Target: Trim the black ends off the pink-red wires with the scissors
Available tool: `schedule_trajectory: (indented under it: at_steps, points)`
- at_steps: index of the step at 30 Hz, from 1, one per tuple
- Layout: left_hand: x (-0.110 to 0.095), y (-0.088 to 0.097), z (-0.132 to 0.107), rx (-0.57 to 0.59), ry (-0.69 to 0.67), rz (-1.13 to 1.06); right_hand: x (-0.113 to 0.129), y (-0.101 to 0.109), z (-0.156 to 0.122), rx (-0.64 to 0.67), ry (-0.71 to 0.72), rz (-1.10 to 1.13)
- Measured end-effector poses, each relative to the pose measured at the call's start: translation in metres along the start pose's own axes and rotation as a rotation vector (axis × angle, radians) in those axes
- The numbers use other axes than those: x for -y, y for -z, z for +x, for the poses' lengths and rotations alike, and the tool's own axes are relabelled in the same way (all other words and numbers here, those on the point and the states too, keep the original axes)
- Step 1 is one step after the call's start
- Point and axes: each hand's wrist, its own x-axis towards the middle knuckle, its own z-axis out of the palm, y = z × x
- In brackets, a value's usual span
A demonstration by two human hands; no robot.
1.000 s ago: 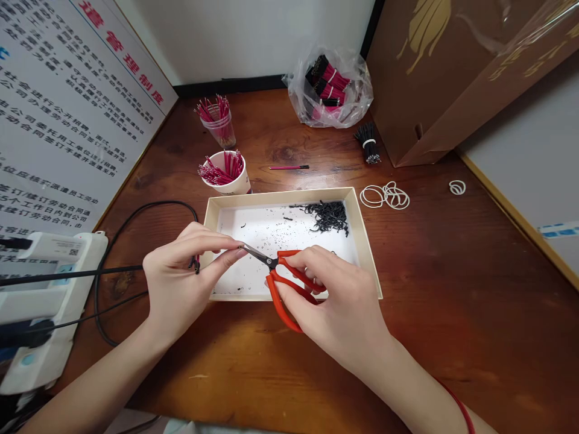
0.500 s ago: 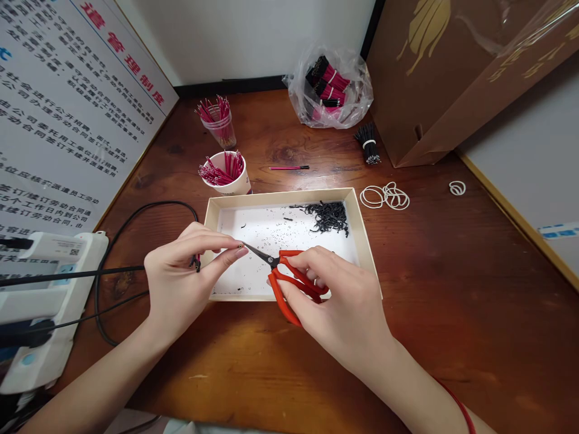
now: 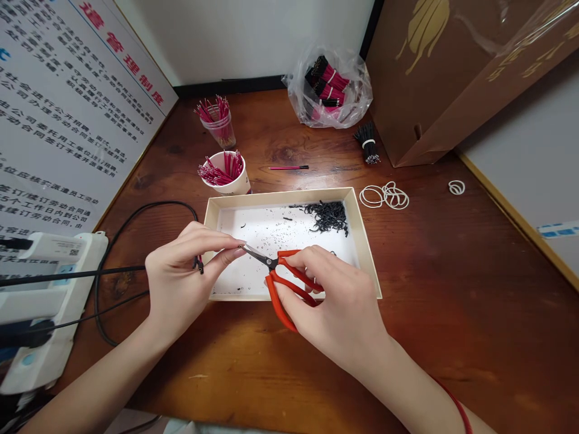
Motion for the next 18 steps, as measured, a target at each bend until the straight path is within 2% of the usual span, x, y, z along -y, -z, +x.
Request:
schedule_trajectory:
  at_steps: [18]
  points:
    - [-0.0003, -0.0006, -0.0003, 0.008, 0.018, 0.012, -0.0019, 0.0009, -0.0019, -0.010, -0.013, -0.027]
